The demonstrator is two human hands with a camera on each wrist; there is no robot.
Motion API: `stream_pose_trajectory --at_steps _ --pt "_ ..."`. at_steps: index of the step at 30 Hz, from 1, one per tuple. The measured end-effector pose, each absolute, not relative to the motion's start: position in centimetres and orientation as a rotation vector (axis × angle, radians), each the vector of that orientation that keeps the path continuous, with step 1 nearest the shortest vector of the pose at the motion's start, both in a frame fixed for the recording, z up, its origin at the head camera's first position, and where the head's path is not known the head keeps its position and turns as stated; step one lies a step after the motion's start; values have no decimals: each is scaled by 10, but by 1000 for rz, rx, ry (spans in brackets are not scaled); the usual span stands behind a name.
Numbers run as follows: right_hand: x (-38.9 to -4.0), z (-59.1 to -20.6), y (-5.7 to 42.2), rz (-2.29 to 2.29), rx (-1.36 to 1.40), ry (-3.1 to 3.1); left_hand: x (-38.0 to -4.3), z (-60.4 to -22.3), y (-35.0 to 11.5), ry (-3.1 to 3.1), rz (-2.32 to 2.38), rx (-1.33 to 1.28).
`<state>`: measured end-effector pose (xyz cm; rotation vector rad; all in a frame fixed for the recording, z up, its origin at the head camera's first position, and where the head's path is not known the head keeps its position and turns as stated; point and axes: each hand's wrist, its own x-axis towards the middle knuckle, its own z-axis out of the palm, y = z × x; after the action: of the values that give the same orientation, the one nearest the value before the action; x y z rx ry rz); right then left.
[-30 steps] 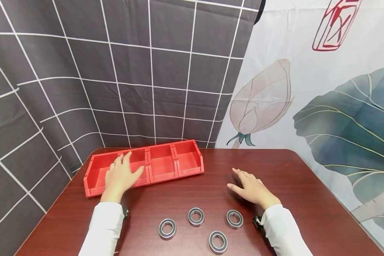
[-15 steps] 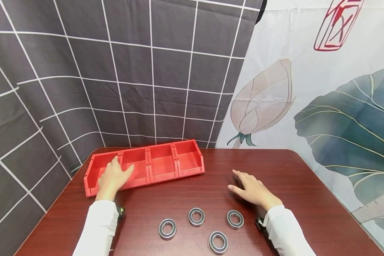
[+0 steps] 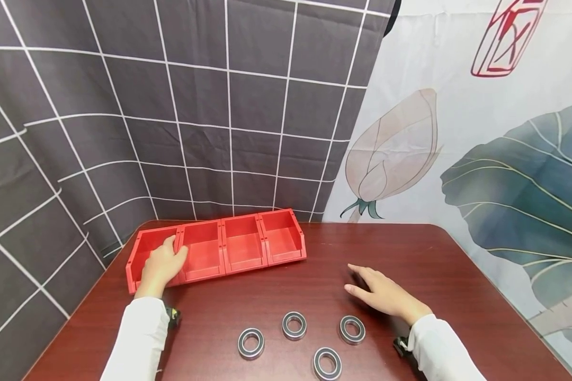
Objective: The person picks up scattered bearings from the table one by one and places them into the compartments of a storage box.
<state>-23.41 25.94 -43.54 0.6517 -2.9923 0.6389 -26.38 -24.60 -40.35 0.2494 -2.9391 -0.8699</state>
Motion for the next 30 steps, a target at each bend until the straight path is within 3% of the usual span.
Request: stream_pose_trajectory --at_steps 30 --pt "-223 -424 268 536 765 -3005 -277 -404 -234 -2982 -978 63"
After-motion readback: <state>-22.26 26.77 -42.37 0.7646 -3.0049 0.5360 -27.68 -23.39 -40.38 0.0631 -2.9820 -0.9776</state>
